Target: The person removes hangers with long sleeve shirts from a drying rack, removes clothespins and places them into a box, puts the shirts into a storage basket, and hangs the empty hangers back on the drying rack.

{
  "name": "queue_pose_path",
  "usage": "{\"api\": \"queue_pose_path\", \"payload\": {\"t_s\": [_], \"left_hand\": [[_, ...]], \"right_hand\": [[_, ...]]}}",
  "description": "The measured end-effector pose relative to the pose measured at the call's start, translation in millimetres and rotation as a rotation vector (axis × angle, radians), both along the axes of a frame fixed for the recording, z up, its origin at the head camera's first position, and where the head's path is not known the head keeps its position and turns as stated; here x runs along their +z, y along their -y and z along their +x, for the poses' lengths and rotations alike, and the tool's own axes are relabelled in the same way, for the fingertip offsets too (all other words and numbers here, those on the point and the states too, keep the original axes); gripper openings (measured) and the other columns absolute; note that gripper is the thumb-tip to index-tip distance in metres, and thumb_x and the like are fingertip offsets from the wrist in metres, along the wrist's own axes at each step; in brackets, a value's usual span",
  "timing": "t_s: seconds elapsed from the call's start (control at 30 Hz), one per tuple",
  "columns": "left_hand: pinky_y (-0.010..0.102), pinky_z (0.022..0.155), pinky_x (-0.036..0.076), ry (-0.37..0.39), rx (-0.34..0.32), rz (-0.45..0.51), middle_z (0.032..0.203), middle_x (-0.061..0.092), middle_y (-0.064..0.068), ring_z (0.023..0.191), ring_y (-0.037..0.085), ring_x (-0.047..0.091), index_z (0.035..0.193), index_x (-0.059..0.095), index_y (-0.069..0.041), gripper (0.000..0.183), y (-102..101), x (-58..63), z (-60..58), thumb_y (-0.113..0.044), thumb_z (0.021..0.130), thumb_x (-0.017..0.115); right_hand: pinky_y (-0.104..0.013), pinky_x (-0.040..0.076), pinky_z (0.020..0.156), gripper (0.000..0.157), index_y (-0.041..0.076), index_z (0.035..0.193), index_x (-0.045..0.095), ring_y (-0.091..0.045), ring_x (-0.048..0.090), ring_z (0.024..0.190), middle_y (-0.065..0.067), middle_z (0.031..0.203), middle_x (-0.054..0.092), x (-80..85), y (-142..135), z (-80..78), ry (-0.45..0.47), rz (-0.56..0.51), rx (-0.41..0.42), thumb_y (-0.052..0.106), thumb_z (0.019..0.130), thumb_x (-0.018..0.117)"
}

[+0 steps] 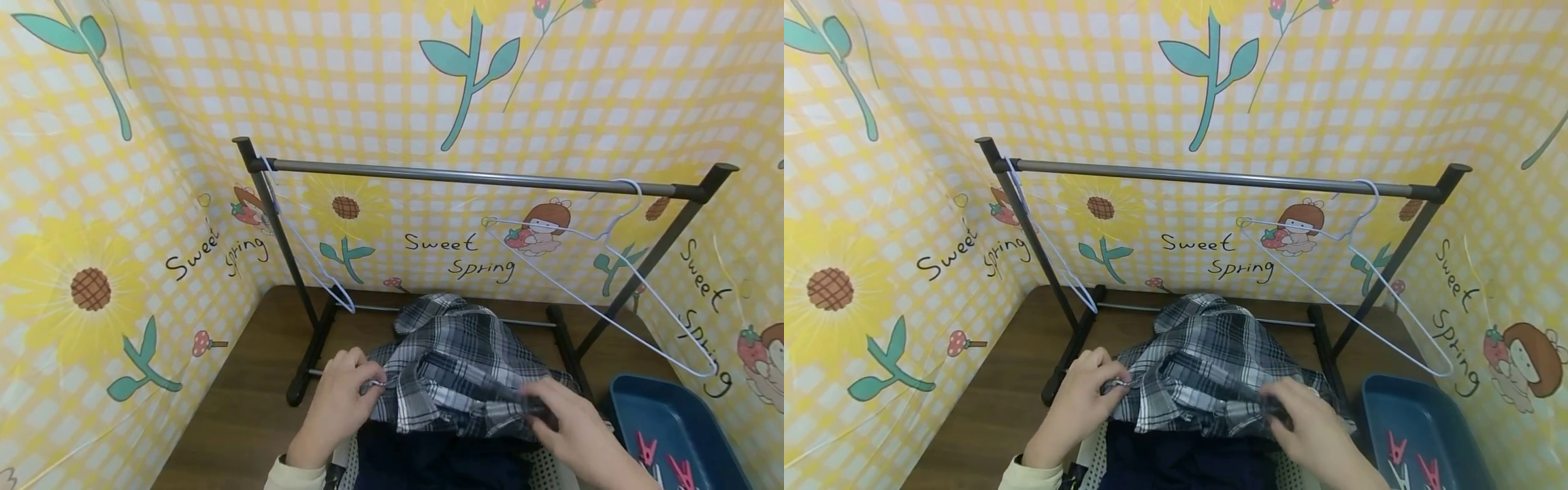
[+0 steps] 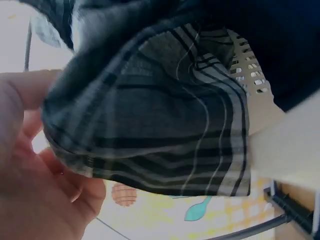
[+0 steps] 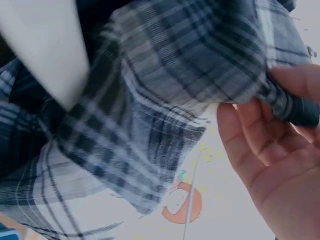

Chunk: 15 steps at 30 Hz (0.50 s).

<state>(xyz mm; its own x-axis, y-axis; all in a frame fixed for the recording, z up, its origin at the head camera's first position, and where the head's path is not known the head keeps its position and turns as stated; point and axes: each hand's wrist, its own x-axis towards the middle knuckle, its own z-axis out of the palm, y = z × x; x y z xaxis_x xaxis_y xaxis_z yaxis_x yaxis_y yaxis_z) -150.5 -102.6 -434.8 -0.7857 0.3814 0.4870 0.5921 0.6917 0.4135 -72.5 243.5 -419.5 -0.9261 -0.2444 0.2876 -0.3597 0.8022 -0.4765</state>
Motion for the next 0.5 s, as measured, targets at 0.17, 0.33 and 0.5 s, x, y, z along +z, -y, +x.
{"api": "queue_pose_path", "payload": {"t_s": [0.17,0.33,0.5], "left_hand": [[0.02,0.041,0.029,0.073,0.055,0.033,0.055,0.044,-0.021,0.045,-0.003,0.032,0.086,0.063,-0.024,0.018,1,3.1,16.3,-0.009,0.077,0.07],[0.022,0.05,0.04,0.291,-0.165,0.195,0.066,0.049,-0.019,0.053,-0.002,0.04,0.092,0.056,-0.025,0.028,8,-1.2,25.5,0.001,0.083,0.061],[0.043,0.087,0.039,0.25,-0.292,0.051,0.083,0.055,-0.019,0.079,0.002,0.049,0.084,0.058,-0.024,0.027,16,-8.7,27.9,0.003,0.081,0.062]], "right_hand": [[-0.022,0.037,0.057,0.049,0.024,0.089,0.048,-0.001,0.039,0.072,0.018,0.088,0.039,-5.1,2,6.7,-0.103,0.125,0.116,0.0,0.061,0.08],[-0.023,0.042,0.058,0.047,0.023,0.087,0.049,-0.005,0.044,0.078,0.011,0.094,0.045,-15.9,5,11.8,-0.167,0.285,0.172,0.007,0.059,0.082],[-0.047,0.049,0.079,0.037,0.02,0.09,0.053,-0.029,0.054,0.108,-0.008,0.12,0.058,-31.8,9,16.1,-0.086,0.396,0.253,0.01,0.065,0.078]]}}
